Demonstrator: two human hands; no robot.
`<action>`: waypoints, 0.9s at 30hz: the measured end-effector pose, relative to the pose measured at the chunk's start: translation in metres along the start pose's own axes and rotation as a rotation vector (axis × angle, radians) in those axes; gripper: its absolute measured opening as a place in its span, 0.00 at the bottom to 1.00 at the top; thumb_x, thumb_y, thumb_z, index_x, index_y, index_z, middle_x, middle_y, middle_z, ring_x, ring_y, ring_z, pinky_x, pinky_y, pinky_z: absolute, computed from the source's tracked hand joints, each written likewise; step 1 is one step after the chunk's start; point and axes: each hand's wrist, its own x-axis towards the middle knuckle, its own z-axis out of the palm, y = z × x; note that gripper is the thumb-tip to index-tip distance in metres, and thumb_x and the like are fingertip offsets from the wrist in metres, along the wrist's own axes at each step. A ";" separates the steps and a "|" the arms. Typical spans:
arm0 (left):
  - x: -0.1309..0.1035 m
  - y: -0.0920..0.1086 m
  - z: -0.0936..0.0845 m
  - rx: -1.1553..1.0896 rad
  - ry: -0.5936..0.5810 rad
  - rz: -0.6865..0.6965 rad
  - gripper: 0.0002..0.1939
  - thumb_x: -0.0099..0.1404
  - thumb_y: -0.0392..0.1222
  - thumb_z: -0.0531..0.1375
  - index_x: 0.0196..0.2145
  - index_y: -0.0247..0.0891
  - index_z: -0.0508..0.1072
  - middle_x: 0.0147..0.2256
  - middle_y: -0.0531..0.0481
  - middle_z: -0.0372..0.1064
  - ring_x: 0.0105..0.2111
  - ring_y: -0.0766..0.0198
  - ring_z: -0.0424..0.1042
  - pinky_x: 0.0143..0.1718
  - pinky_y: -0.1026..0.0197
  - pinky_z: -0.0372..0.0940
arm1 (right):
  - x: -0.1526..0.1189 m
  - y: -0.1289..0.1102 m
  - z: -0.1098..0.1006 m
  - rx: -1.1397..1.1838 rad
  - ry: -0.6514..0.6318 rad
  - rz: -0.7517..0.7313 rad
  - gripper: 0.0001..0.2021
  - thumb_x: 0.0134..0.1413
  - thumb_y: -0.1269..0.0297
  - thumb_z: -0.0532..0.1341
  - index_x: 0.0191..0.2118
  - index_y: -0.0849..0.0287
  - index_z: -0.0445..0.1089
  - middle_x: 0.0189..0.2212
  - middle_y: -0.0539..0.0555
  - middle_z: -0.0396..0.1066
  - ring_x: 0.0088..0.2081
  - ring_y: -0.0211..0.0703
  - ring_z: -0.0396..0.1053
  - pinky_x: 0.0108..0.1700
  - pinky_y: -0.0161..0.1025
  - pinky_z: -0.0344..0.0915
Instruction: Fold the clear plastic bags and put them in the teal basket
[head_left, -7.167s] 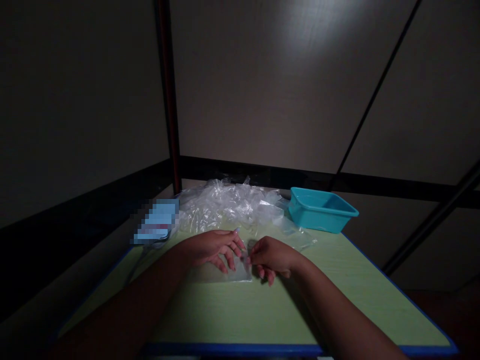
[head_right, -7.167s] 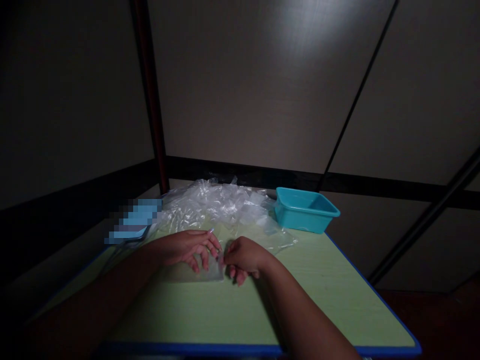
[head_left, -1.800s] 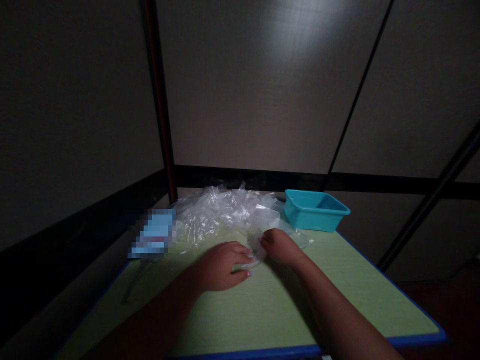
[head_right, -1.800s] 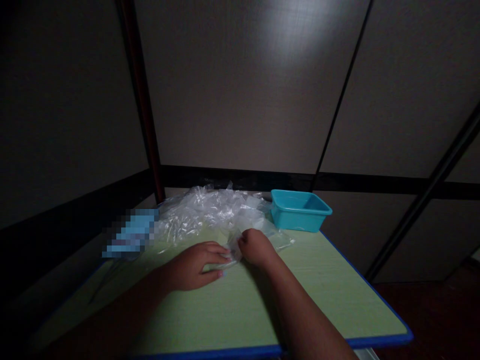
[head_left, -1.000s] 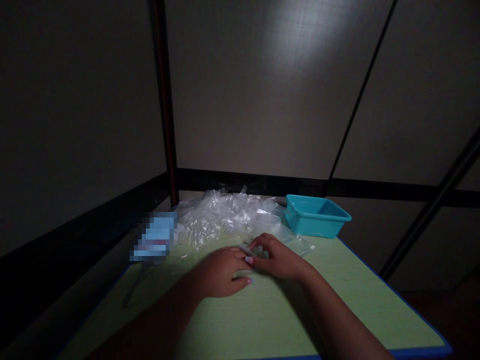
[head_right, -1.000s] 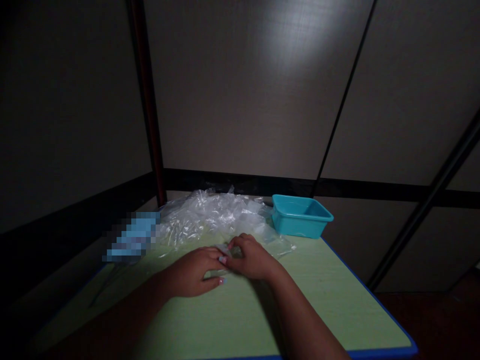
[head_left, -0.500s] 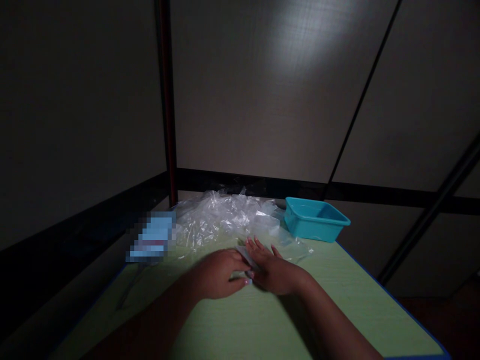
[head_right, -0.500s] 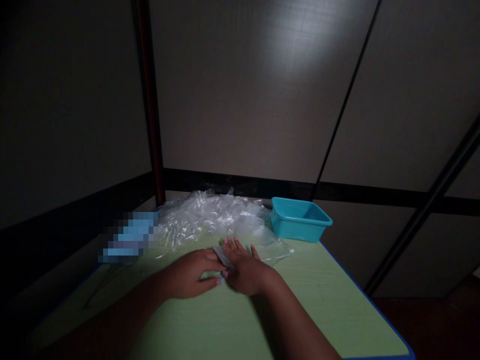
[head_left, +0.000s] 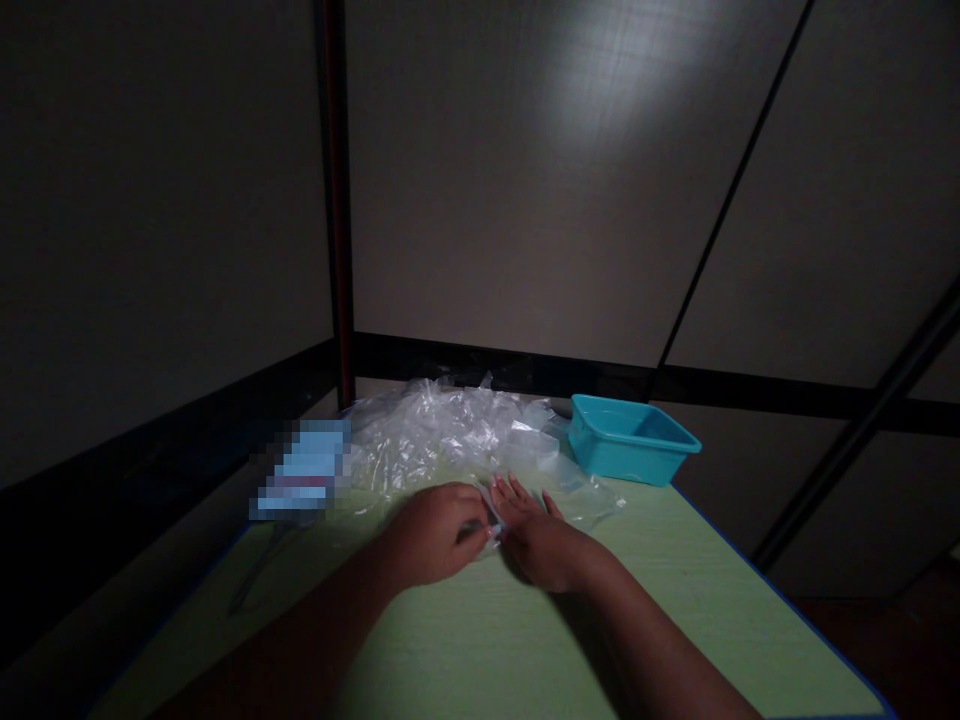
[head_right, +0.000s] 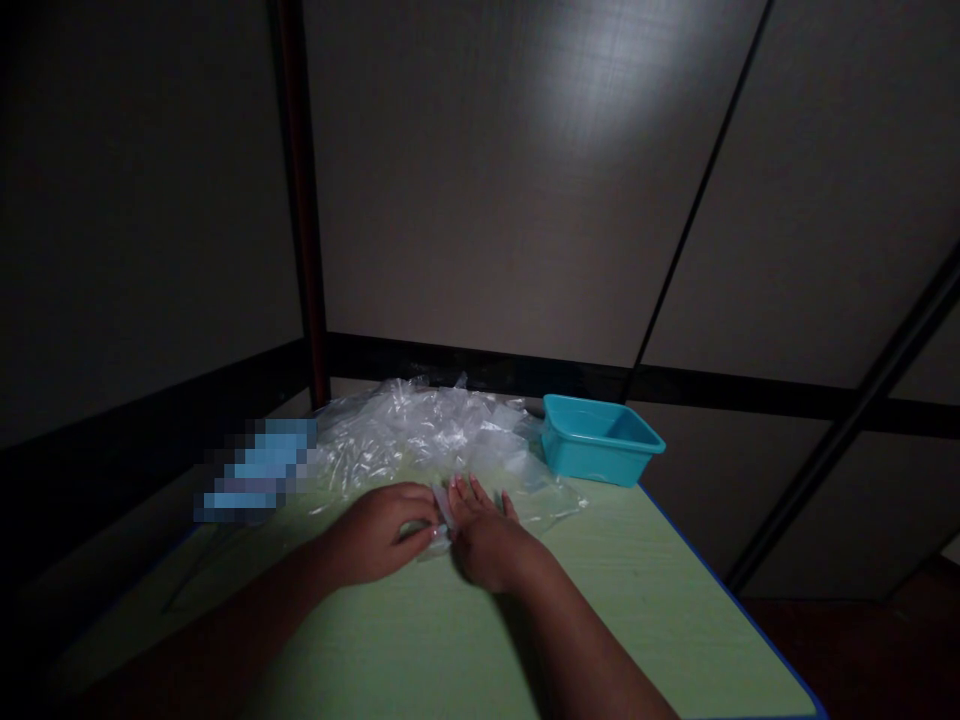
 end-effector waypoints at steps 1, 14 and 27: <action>0.001 -0.001 0.000 0.018 0.052 -0.061 0.10 0.62 0.41 0.52 0.27 0.39 0.70 0.30 0.50 0.69 0.33 0.63 0.67 0.36 0.64 0.59 | 0.000 0.000 0.000 -0.001 0.003 0.010 0.32 0.56 0.66 0.44 0.64 0.56 0.29 0.64 0.52 0.23 0.63 0.47 0.21 0.58 0.61 0.30; 0.004 -0.022 0.014 -0.055 0.204 -0.435 0.03 0.63 0.39 0.50 0.32 0.42 0.63 0.19 0.58 0.61 0.21 0.66 0.64 0.23 0.67 0.50 | 0.000 -0.003 0.004 -0.025 0.017 0.053 0.34 0.54 0.67 0.46 0.64 0.59 0.30 0.63 0.55 0.20 0.63 0.49 0.19 0.57 0.62 0.28; 0.006 -0.025 0.026 -0.454 0.213 -0.398 0.05 0.58 0.38 0.54 0.34 0.39 0.63 0.19 0.60 0.58 0.20 0.68 0.60 0.22 0.68 0.52 | 0.001 -0.004 0.003 -0.012 0.016 0.077 0.35 0.53 0.67 0.48 0.64 0.59 0.30 0.62 0.56 0.15 0.62 0.50 0.16 0.57 0.62 0.29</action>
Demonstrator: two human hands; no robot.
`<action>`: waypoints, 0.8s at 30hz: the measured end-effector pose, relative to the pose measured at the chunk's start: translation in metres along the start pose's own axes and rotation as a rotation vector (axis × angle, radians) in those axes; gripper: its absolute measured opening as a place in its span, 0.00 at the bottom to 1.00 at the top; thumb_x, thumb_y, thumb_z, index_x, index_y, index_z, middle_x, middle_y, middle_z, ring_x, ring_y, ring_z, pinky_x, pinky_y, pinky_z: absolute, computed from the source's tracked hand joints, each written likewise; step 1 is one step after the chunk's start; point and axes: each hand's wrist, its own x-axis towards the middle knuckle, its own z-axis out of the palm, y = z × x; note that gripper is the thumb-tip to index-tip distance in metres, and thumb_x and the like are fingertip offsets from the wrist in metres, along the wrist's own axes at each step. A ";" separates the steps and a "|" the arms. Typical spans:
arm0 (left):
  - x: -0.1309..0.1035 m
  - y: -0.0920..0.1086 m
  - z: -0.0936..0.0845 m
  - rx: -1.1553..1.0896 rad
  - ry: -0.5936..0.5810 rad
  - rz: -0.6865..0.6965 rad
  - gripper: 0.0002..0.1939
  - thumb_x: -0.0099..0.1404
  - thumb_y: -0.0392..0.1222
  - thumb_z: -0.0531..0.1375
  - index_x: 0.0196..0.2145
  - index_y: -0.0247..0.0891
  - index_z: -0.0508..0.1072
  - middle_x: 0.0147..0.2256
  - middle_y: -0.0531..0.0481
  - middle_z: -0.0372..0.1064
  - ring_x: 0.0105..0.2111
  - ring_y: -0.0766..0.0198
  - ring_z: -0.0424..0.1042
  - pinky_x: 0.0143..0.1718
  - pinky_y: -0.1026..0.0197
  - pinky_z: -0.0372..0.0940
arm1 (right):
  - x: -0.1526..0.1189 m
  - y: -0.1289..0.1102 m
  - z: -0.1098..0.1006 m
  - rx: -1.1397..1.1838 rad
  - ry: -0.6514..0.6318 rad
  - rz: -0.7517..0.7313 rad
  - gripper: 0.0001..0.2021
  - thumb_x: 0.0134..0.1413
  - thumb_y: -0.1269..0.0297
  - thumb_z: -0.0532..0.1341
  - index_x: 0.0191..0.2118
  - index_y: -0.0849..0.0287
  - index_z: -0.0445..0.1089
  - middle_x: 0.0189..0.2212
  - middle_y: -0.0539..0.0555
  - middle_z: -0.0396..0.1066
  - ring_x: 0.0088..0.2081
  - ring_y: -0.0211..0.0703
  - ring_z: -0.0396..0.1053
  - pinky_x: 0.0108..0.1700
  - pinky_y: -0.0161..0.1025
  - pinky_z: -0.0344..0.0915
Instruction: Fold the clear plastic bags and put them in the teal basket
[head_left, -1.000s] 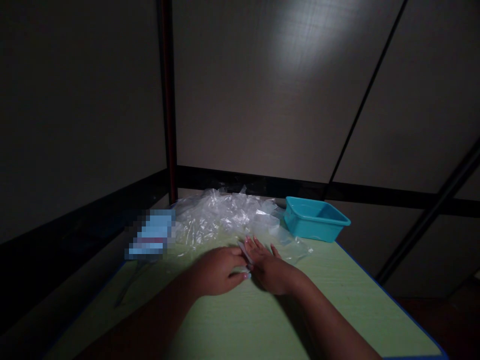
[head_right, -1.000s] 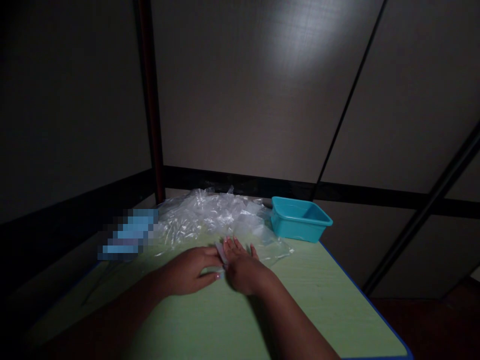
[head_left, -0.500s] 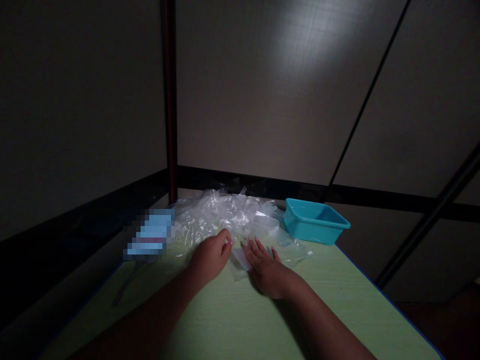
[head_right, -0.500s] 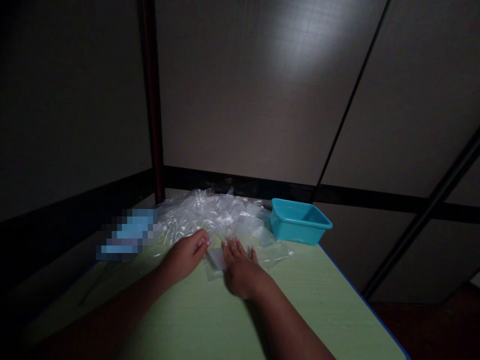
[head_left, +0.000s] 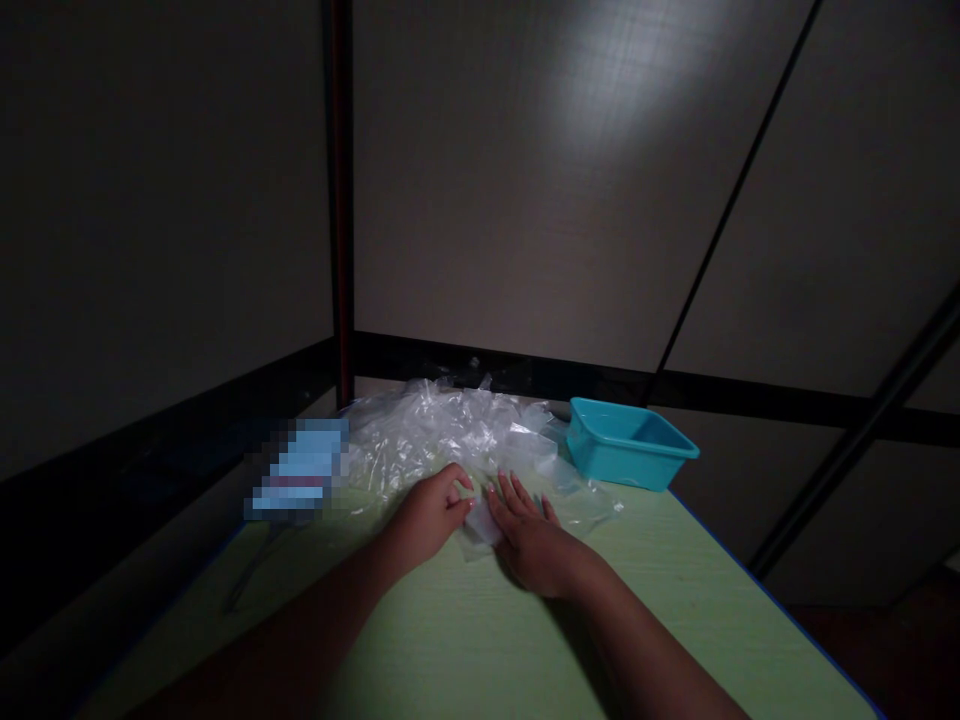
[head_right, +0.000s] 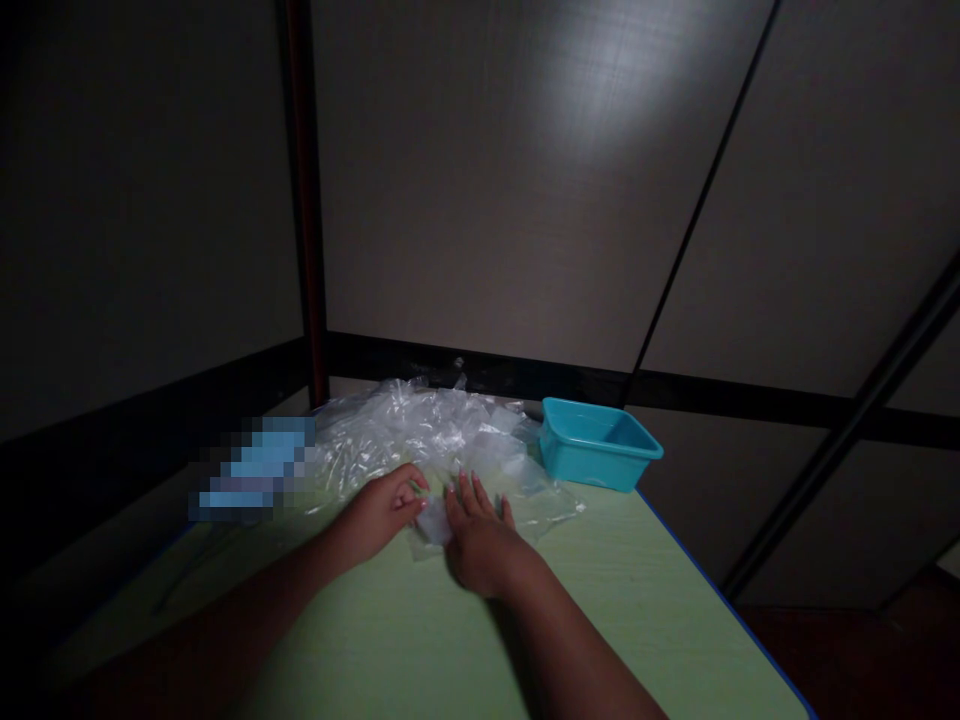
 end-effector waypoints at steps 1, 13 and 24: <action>0.000 0.000 0.000 -0.032 -0.008 -0.011 0.05 0.57 0.38 0.54 0.33 0.39 0.64 0.19 0.60 0.58 0.20 0.68 0.60 0.21 0.68 0.52 | 0.000 0.000 0.000 -0.001 0.005 0.000 0.35 0.53 0.67 0.48 0.64 0.59 0.31 0.62 0.56 0.15 0.62 0.50 0.16 0.57 0.63 0.29; 0.002 -0.006 -0.004 0.154 -0.031 -0.012 0.05 0.55 0.32 0.55 0.32 0.38 0.66 0.21 0.59 0.57 0.22 0.69 0.60 0.23 0.68 0.51 | 0.002 -0.002 0.002 -0.008 0.022 -0.005 0.33 0.54 0.66 0.46 0.64 0.57 0.31 0.63 0.57 0.18 0.63 0.51 0.19 0.56 0.65 0.27; 0.004 -0.012 -0.004 0.278 -0.038 -0.008 0.06 0.56 0.32 0.55 0.33 0.39 0.66 0.21 0.59 0.60 0.24 0.68 0.63 0.24 0.68 0.52 | 0.001 -0.001 0.003 0.012 0.059 -0.010 0.34 0.53 0.65 0.48 0.64 0.55 0.32 0.63 0.57 0.19 0.63 0.49 0.21 0.56 0.64 0.26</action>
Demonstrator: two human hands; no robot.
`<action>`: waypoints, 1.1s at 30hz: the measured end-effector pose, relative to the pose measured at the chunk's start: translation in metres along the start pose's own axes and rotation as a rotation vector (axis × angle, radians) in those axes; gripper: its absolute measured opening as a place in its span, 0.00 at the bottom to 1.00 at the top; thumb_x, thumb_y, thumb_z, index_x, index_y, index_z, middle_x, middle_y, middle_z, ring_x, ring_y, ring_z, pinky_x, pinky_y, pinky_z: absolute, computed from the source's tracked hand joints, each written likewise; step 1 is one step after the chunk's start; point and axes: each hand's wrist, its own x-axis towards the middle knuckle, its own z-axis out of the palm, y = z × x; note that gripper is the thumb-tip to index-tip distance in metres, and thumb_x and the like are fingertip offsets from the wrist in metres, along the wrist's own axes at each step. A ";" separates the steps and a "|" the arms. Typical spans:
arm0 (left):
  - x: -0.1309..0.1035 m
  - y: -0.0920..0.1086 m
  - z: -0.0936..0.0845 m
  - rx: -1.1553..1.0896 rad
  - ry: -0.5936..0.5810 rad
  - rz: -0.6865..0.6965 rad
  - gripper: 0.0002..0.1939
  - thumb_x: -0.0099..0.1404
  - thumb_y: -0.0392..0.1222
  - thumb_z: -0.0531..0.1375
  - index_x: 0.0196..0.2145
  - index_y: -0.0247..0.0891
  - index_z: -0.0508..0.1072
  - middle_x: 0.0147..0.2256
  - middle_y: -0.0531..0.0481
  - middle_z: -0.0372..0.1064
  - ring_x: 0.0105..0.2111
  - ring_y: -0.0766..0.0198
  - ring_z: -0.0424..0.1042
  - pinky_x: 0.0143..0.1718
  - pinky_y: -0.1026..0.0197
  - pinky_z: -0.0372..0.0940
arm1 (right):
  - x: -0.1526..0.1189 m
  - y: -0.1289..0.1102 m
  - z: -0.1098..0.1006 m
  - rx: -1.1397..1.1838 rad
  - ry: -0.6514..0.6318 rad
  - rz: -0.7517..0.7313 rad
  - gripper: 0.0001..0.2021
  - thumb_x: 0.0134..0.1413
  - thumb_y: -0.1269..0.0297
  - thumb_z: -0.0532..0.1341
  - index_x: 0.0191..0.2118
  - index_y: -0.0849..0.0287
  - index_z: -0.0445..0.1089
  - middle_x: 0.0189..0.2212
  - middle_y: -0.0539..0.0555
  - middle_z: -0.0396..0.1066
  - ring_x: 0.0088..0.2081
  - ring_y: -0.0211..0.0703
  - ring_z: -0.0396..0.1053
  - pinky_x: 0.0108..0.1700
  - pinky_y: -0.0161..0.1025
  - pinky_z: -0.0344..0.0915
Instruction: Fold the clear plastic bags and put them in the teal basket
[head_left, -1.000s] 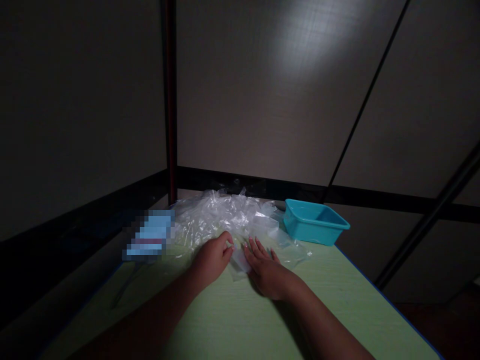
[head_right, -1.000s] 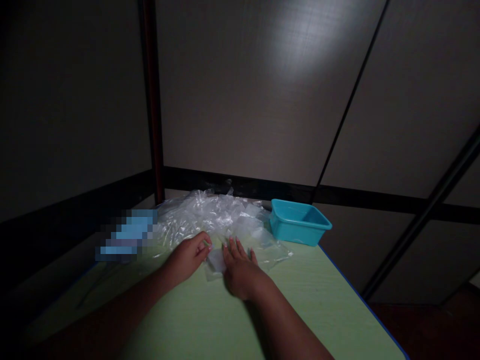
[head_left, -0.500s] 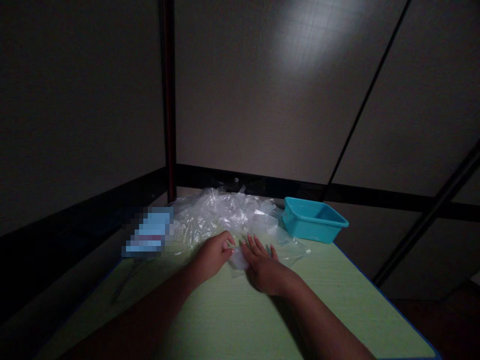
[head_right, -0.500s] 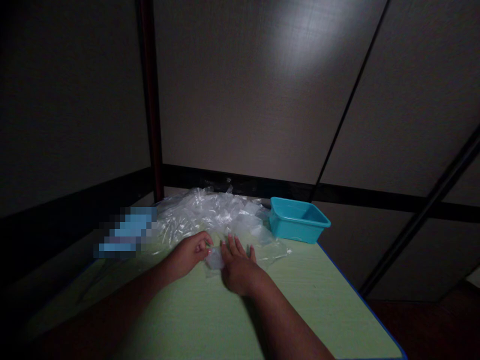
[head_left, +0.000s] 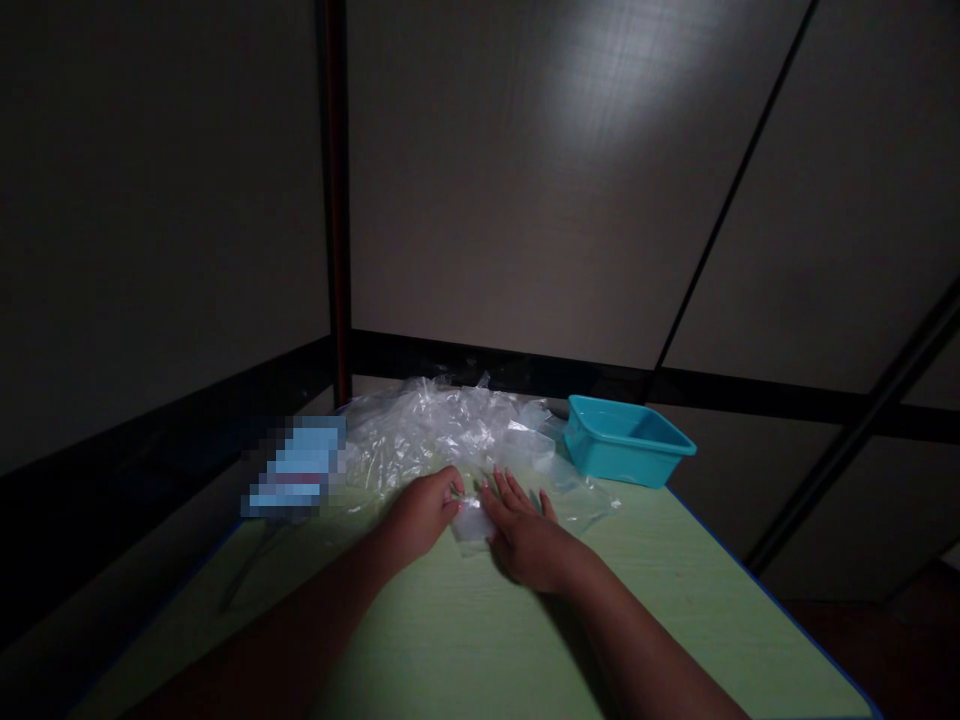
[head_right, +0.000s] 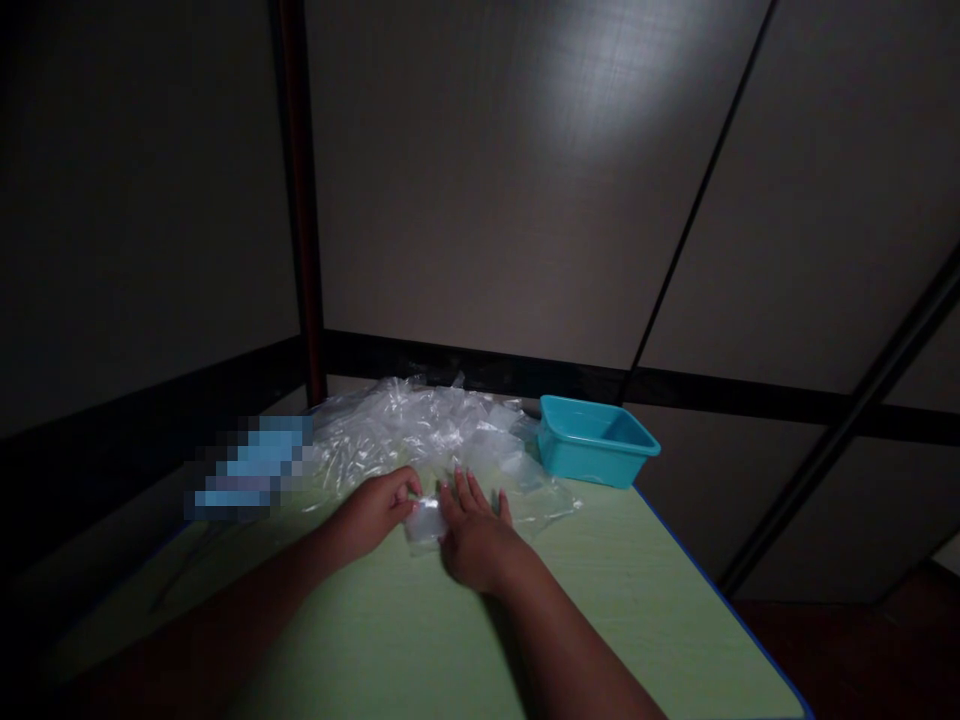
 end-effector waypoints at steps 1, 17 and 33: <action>0.000 -0.001 0.000 0.012 0.001 0.001 0.06 0.56 0.32 0.55 0.33 0.39 0.66 0.22 0.59 0.61 0.24 0.68 0.63 0.25 0.68 0.52 | 0.000 0.000 0.000 0.001 -0.003 -0.001 0.34 0.53 0.65 0.48 0.64 0.54 0.32 0.63 0.57 0.19 0.63 0.49 0.21 0.56 0.64 0.26; -0.015 0.028 -0.016 0.416 -0.015 0.228 0.15 0.64 0.41 0.51 0.47 0.44 0.67 0.54 0.48 0.61 0.56 0.57 0.55 0.58 0.44 0.36 | 0.003 -0.005 0.007 -0.135 0.081 -0.035 0.33 0.52 0.68 0.46 0.64 0.54 0.34 0.64 0.51 0.21 0.63 0.48 0.20 0.56 0.65 0.26; -0.017 0.011 -0.005 0.408 -0.324 0.178 0.26 0.67 0.47 0.43 0.61 0.44 0.47 0.62 0.50 0.42 0.62 0.60 0.39 0.58 0.41 0.34 | 0.006 -0.006 0.007 -0.124 0.065 -0.081 0.32 0.52 0.68 0.45 0.64 0.63 0.38 0.64 0.54 0.32 0.64 0.45 0.24 0.58 0.61 0.24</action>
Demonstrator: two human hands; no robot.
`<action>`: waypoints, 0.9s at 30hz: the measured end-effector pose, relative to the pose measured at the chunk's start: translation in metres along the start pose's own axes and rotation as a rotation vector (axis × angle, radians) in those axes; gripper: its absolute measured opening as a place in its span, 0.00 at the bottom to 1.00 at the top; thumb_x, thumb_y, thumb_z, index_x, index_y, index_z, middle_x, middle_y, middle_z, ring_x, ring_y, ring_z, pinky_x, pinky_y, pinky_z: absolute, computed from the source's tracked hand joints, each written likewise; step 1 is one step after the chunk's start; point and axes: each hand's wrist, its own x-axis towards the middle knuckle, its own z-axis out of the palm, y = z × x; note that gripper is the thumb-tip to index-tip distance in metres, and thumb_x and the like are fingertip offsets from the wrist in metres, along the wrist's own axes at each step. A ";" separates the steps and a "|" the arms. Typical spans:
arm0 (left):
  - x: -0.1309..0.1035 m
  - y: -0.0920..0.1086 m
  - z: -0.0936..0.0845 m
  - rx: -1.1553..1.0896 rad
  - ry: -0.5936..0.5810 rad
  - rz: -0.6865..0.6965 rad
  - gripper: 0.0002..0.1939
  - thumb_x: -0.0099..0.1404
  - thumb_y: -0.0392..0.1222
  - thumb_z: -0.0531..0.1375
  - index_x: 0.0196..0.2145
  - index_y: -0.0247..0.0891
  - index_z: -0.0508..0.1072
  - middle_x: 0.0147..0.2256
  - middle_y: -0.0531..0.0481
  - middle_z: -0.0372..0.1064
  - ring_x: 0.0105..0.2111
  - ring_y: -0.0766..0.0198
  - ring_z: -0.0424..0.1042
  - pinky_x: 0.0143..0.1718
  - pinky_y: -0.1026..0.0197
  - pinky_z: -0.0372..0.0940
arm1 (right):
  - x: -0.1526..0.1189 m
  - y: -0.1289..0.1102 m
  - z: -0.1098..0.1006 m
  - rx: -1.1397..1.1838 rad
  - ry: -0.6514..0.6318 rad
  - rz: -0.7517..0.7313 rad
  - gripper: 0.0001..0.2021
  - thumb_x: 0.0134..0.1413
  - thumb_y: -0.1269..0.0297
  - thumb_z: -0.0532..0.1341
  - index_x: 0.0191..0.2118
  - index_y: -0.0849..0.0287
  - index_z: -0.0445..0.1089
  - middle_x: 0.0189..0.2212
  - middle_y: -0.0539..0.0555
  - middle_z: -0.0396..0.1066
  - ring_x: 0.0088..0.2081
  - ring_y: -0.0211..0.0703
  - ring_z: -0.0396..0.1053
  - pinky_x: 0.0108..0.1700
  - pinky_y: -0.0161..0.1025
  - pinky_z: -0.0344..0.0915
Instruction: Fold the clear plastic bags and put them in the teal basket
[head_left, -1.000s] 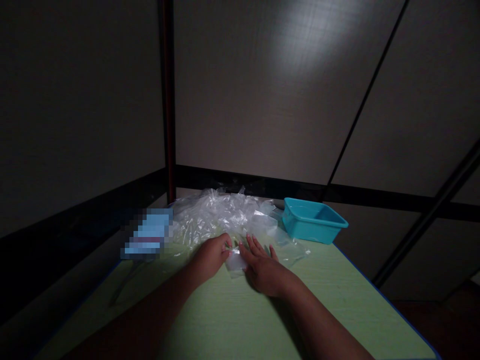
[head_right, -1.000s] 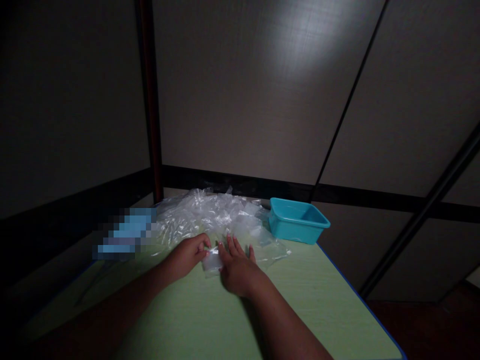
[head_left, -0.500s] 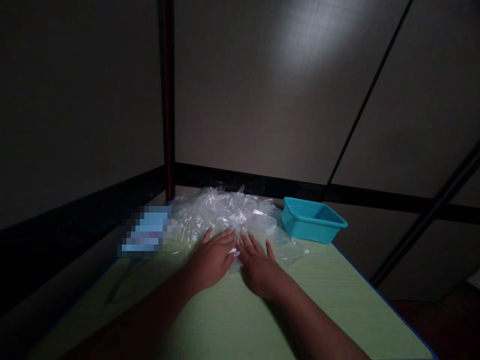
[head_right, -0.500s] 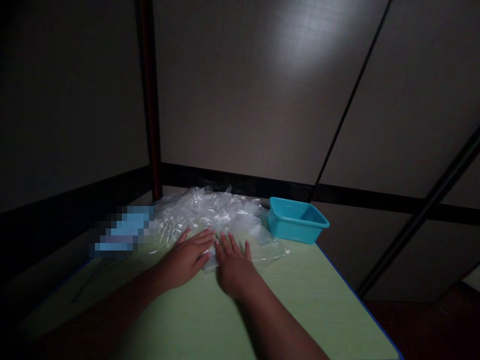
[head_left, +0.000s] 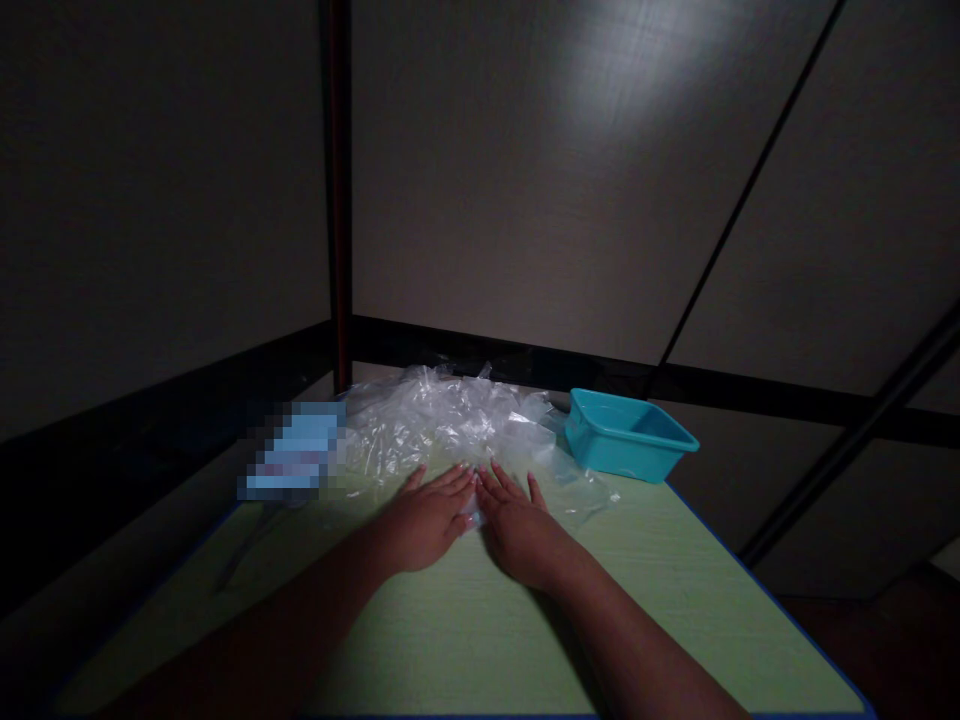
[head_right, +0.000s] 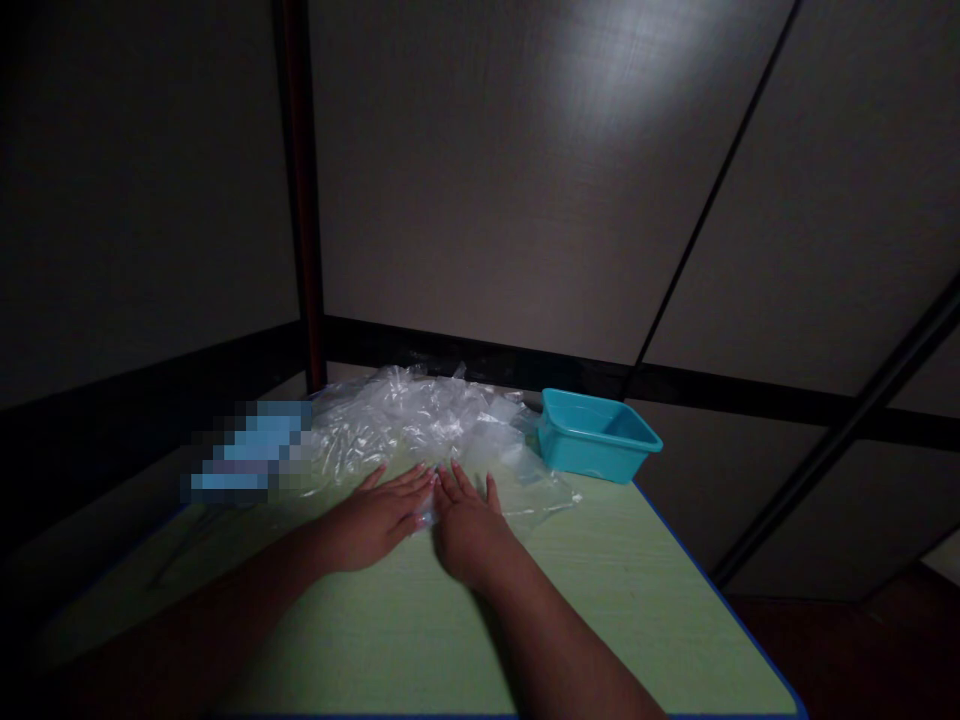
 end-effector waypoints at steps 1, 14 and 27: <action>0.000 0.000 0.000 -0.008 -0.002 0.000 0.26 0.67 0.47 0.43 0.61 0.44 0.47 0.62 0.50 0.42 0.62 0.60 0.39 0.58 0.41 0.34 | -0.001 0.001 -0.002 0.015 -0.003 -0.006 0.32 0.52 0.68 0.45 0.64 0.62 0.38 0.64 0.55 0.32 0.64 0.44 0.25 0.58 0.61 0.25; -0.001 -0.001 0.001 -0.022 0.019 -0.012 0.25 0.66 0.49 0.46 0.60 0.44 0.51 0.62 0.47 0.43 0.62 0.58 0.41 0.58 0.43 0.38 | -0.011 -0.003 -0.033 0.206 0.060 -0.077 0.16 0.56 0.61 0.50 0.46 0.56 0.70 0.45 0.56 0.70 0.47 0.45 0.65 0.56 0.42 0.48; -0.002 0.000 -0.002 -0.029 0.002 -0.022 0.28 0.65 0.52 0.46 0.61 0.43 0.47 0.62 0.47 0.42 0.62 0.58 0.40 0.58 0.43 0.37 | -0.010 0.011 -0.038 0.040 0.207 -0.006 0.13 0.53 0.65 0.51 0.31 0.61 0.73 0.31 0.56 0.74 0.32 0.40 0.67 0.41 0.34 0.57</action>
